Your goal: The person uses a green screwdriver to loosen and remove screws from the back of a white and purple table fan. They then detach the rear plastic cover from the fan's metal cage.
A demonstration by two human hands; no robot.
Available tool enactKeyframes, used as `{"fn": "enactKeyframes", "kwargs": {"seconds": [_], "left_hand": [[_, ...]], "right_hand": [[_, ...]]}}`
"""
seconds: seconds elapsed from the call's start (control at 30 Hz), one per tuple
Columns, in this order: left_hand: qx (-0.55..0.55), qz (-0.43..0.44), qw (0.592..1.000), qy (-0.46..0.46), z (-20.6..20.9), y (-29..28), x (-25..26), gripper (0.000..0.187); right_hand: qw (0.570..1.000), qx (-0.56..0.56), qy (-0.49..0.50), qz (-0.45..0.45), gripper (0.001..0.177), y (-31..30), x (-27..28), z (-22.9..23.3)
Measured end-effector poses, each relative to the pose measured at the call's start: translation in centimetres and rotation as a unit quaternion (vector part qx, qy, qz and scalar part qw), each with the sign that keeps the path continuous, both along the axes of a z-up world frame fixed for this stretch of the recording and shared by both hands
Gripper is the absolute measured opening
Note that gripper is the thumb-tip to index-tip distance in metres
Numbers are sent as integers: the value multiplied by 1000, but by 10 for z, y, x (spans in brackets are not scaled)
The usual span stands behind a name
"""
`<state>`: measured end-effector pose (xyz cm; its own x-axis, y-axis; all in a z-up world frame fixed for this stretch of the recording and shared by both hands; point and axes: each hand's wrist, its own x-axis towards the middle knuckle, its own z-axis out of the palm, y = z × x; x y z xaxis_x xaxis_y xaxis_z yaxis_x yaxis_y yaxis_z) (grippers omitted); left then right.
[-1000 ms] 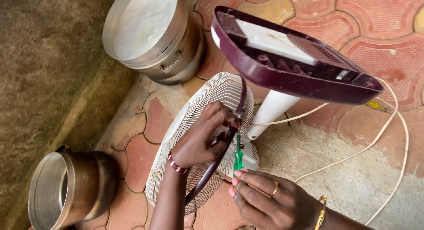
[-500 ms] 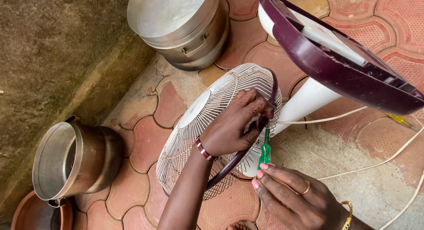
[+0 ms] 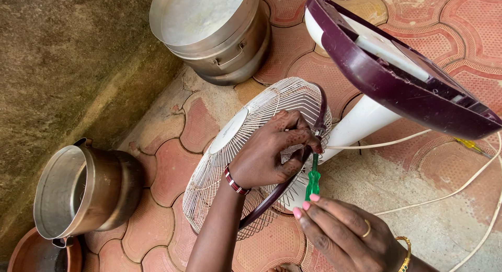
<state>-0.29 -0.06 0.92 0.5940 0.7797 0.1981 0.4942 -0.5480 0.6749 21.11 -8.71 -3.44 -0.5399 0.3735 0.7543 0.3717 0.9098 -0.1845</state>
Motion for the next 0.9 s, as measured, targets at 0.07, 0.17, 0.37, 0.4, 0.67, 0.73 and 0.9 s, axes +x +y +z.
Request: {"fn": "enactKeyframes", "kwargs": {"seconds": [0.07, 0.17, 0.37, 0.4, 0.67, 0.73, 0.9], "left_hand": [[-7, 3, 1000, 7, 0, -3, -3, 31], [-19, 10, 1000, 11, 1, -6, -8, 34], [-60, 64, 995, 39, -1, -10, -11, 46], [-52, 61, 996, 43, -2, -10, -12, 44], [-5, 55, 998, 37, -10, -11, -14, 31], [2, 86, 995, 57, -12, -11, -14, 28], [-14, 88, 992, 94, -18, -18, -21, 56]], "right_hand": [[1000, 3, 9, -5, 21, -4, -1, -4], [999, 6, 30, -17, 18, -10, -4, -10], [999, 9, 43, 3, 18, -14, -12, -20], [999, 17, 36, 4, 18, -14, -13, -22], [996, -35, 43, 71, 19, -13, -13, -31], [979, -125, 130, 95, 16, -27, 1, -37], [935, -300, 186, -40, 24, 0, 17, -74]]}}
